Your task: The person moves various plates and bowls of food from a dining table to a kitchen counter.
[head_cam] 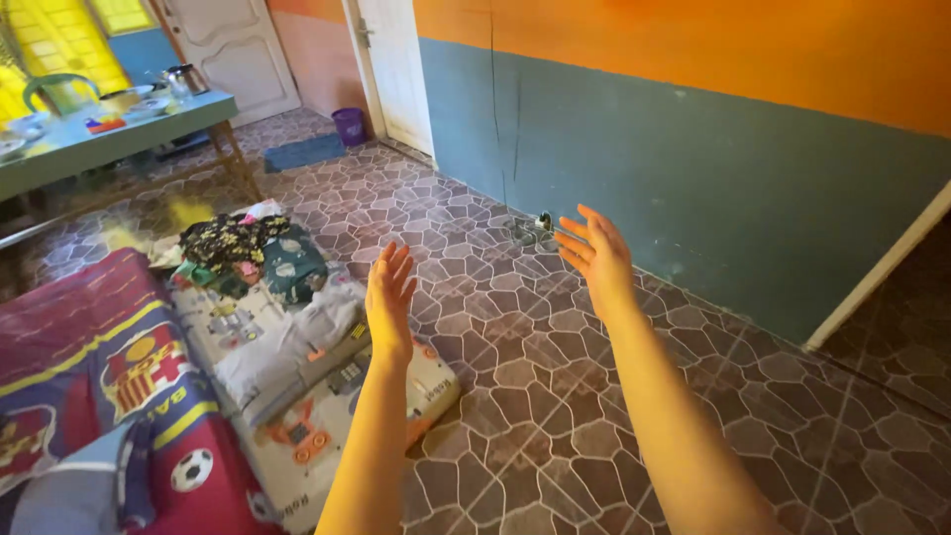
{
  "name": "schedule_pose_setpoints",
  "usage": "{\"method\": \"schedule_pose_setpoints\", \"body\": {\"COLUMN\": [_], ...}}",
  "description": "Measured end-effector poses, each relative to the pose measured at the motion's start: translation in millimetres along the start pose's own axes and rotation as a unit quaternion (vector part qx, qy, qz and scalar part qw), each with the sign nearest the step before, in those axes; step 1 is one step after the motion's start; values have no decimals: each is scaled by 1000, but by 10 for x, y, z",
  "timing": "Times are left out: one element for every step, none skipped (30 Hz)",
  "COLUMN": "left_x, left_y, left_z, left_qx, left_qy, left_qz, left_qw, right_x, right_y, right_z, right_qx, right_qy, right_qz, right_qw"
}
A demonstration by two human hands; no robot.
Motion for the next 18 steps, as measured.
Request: {"method": "schedule_pose_setpoints", "body": {"left_x": [11,21,20,11,16,24,17,2,-11,68,133,190,180,169,154,179,213,250], "left_y": [-132,-270,-422,-581,-740,-903,-1037,-1177,-1314,-1552,-1771,-1990,-2114,-2239,-2341,-2505,-2664,-2831], "left_z": [192,379,538,688,836,981,1112,1244,1385,1494,1728,1974,2164,2351,2551,2773,2973,3170], "left_qx": [2,3,5,10,15,19,19,23,24,22,30,37,31,44,55,48,40,32], "left_qy": [-2,-5,-6,-7,-8,-8,-4,-6,-7,-3,0,3,6,34,62,66,71,77], "left_qz": [0,-1,0,1,-7,-15,-15,-12,-9,-7,-17,-28,-28,-23,-20,-22,-24,-26], "left_qw": [1000,1000,1000,1000,1000,1000,1000,1000,1000,1000,999,999,999,998,996,996,996,996], "right_x": [-59,-113,-138,-111,-101,-90,-73,-50,-31,-8,-42,-74,-25,26,53,24,-2,-23], "right_y": [16,37,67,141,219,302,376,447,525,620,668,708,828,944,1028,1028,1042,1064], "right_z": [163,325,476,667,867,1064,1278,1496,1728,1923,2204,2494,2759,3024,3295,3567,3823,4080], "right_qx": [0,-3,-8,-11,-10,-9,-11,-12,-13,-14,-19,-23,-20,-33,-43,-39,-49,-59], "right_qy": [3,0,-2,1,-4,-9,-12,-16,-21,-26,-34,-43,-48,-56,-64,-71,-78,-84], "right_qz": [0,-8,-17,-16,-24,-32,-33,-39,-44,-44,-54,-64,-64,-68,-73,-75,-79,-83], "right_qw": [1000,1000,1000,1000,1000,999,999,999,999,999,998,997,997,996,994,994,993,991]}}
Point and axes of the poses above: each hand's wrist, its own z-axis towards the middle knuckle, its own x-axis out of the back of the hand, y = z × x, the point moved 1 cm from there along z, towards the middle knuckle, and after that the axes turned 7 degrees about -x, right-handed, at the moved point
